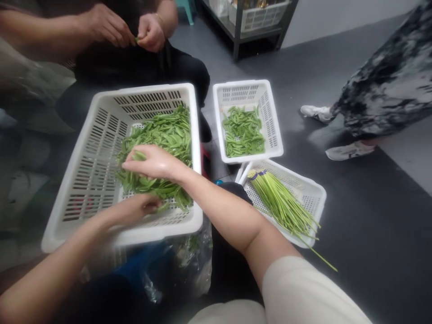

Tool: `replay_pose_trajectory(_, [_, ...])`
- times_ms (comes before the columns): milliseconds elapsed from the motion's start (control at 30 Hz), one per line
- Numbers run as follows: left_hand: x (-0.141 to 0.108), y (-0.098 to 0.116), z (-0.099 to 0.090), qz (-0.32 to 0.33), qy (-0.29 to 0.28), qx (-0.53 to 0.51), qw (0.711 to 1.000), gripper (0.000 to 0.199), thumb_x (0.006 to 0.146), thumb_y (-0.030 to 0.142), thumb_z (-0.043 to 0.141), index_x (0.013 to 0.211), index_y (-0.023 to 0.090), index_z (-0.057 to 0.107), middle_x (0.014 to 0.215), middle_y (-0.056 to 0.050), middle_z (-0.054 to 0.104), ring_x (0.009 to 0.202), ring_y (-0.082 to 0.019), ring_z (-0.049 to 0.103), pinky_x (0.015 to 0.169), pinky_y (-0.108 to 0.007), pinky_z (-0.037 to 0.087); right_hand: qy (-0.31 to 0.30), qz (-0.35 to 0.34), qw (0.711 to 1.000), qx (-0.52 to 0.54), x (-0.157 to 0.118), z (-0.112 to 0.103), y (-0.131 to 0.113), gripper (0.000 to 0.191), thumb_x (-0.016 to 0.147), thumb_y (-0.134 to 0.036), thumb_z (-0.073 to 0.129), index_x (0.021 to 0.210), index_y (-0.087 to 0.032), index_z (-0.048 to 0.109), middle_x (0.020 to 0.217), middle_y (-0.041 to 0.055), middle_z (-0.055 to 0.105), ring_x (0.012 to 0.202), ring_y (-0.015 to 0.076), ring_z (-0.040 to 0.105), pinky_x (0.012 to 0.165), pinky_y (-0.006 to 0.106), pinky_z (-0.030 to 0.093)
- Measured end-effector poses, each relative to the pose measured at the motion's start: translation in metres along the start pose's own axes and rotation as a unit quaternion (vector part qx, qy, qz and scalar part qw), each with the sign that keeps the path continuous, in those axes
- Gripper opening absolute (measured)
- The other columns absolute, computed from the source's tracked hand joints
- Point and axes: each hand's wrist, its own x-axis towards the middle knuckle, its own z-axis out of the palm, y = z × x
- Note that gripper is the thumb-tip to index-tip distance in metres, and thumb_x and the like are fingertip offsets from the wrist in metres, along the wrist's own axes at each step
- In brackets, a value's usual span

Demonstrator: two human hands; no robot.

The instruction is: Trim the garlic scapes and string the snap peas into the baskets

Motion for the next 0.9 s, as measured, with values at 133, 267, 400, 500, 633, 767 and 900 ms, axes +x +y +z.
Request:
replay_pose_trajectory(133, [-0.029,0.004,-0.011,0.033,0.174,-0.174,0.969,0.021,0.068,0.041,0.061,0.074,0.021,0.064,0.065,-0.001,0.06,0.061,-0.017,0.053,0.055,-0.024,0.041,0.016,-0.003,0.994,-0.113,-0.004,0.002,0.001,0.024,0.071,-0.033,0.068,0.072,-0.014,0.053,0.066,-0.0028,0.049,0.061,0.0086,0.044,0.057,0.021,0.033])
replay_pose_trajectory(267, [-0.05,0.013,-0.003,0.037,0.299,-0.313,0.901,0.029,0.06,0.042,0.072,0.073,0.019,0.061,0.067,0.001,0.058,0.062,-0.014,0.051,0.057,-0.023,0.045,-0.035,-0.028,0.987,-0.155,-0.007,0.017,0.005,0.018,0.071,-0.031,0.066,0.075,-0.014,0.058,0.068,-0.0037,0.05,0.066,0.01,0.045,0.063,0.023,0.032])
replay_pose_trajectory(400, [-0.062,0.019,0.003,0.003,0.36,-0.375,0.854,0.033,0.054,0.042,0.074,0.071,0.018,0.059,0.069,-0.001,0.061,0.066,-0.015,0.056,0.056,-0.023,0.048,-0.017,-0.111,0.97,-0.216,-0.008,0.035,0.011,0.01,0.077,-0.024,0.059,0.074,-0.015,0.057,0.069,-0.0027,0.052,0.07,0.0111,0.048,0.068,0.023,0.032])
replay_pose_trajectory(500, [-0.071,0.02,0.0,-0.023,0.356,-0.355,0.864,0.026,0.057,0.041,0.068,0.064,0.017,0.06,0.058,-0.001,0.057,0.055,-0.012,0.051,0.043,-0.018,0.039,-0.038,-0.155,0.942,-0.294,-0.012,0.04,0.009,0.006,0.08,-0.02,0.056,0.077,-0.016,0.057,0.075,-0.0002,0.055,0.073,0.0125,0.049,0.068,0.024,0.032])
replay_pose_trajectory(633, [-0.077,0.02,-0.004,-0.048,0.306,-0.369,0.876,0.018,0.056,0.034,0.06,0.053,0.017,0.056,0.045,0.003,0.045,0.04,-0.007,0.036,0.036,-0.017,0.024,-0.076,-0.169,0.904,-0.386,-0.019,0.04,0.002,0.006,0.085,-0.02,0.052,0.084,-0.017,0.058,0.086,0.0038,0.058,0.077,0.0148,0.05,0.063,0.024,0.029])
replay_pose_trajectory(767, [-0.075,0.018,-0.002,-0.044,0.299,-0.391,0.869,0.012,0.054,0.027,0.054,0.048,0.017,0.052,0.042,0.004,0.039,0.038,-0.006,0.03,0.035,-0.016,0.02,-0.086,-0.18,0.888,-0.414,-0.023,0.042,0.002,0.01,0.087,-0.019,0.046,0.086,-0.019,0.057,0.088,0.0041,0.058,0.074,0.015,0.049,0.059,0.025,0.027])
replay_pose_trajectory(900, [-0.074,0.022,-0.001,-0.049,0.278,-0.504,0.816,0.014,0.052,0.025,0.058,0.047,0.016,0.049,0.042,0.005,0.037,0.038,-0.003,0.027,0.034,-0.013,0.016,-0.058,-0.209,0.937,-0.274,-0.021,0.048,0.009,0.004,0.082,-0.016,0.052,0.079,-0.017,0.053,0.082,0.0024,0.056,0.077,0.0135,0.05,0.067,0.025,0.035])
